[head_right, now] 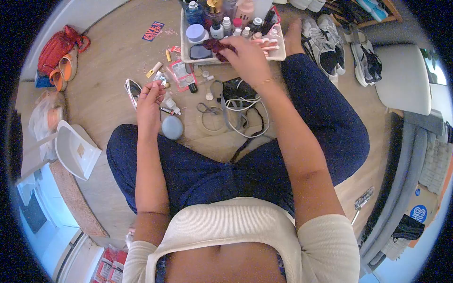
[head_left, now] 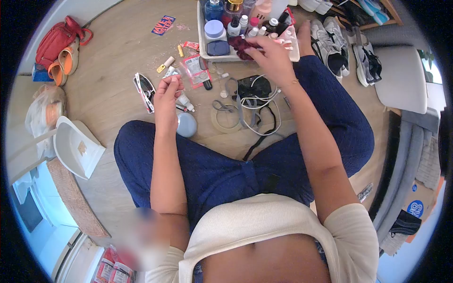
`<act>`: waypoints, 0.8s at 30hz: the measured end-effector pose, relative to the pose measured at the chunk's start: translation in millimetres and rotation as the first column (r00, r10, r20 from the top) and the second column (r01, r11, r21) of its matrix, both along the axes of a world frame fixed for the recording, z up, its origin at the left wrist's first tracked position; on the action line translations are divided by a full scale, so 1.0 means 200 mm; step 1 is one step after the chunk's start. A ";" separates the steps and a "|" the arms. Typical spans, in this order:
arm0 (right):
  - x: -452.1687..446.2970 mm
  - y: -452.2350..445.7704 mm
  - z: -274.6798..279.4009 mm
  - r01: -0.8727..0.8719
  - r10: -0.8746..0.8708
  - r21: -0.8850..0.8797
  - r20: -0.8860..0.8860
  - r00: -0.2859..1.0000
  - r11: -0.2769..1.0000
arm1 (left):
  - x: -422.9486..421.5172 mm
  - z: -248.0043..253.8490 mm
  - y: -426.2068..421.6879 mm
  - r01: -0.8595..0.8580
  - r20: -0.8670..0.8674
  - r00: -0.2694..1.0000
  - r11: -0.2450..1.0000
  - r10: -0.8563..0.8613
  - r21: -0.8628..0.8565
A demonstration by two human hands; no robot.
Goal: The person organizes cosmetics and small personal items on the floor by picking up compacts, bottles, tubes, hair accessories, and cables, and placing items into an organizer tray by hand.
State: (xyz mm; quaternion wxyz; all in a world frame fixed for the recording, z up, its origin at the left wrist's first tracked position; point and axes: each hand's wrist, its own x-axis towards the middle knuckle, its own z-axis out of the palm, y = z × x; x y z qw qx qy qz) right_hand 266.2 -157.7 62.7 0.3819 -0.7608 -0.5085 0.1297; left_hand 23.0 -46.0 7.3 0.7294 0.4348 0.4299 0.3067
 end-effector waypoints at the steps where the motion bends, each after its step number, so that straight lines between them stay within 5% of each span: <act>1: -0.01 0.03 0.01 0.019 -0.014 -0.036 0.126 0.992 0.999 | 0.00 0.01 0.00 -0.011 -0.005 1.000 1.000 0.011 -0.014; 5: 0.05 0.11 -0.07 0.057 -0.020 -0.075 0.426 0.904 0.996 | 0.00 0.02 0.01 -0.006 -0.011 1.000 1.000 0.006 -0.025; 15: 0.12 0.01 -0.23 -0.036 0.175 -0.342 0.384 0.907 0.939 | 0.01 0.01 0.02 0.019 -0.023 1.000 1.000 -0.020 -0.019; 18: 0.15 -0.01 -0.21 -0.043 0.123 -0.159 0.529 0.840 0.986 | -0.01 0.00 0.02 0.010 -0.014 1.000 1.000 -0.010 -0.026; 19: 0.10 -0.05 -0.10 0.055 0.009 -0.148 0.406 0.914 0.987 | -0.02 0.01 0.03 -0.008 0.009 1.000 1.000 0.008 -0.007; 22: 0.10 -0.14 -0.02 0.130 -0.084 -0.269 0.176 0.981 0.954 | -0.03 -0.03 0.06 -0.071 -0.014 0.997 0.996 0.072 0.052; 24: 0.06 -0.18 0.00 0.110 -0.068 -0.749 0.086 0.994 0.653 | -0.03 -0.03 0.07 -0.136 -0.010 0.990 0.985 0.138 0.105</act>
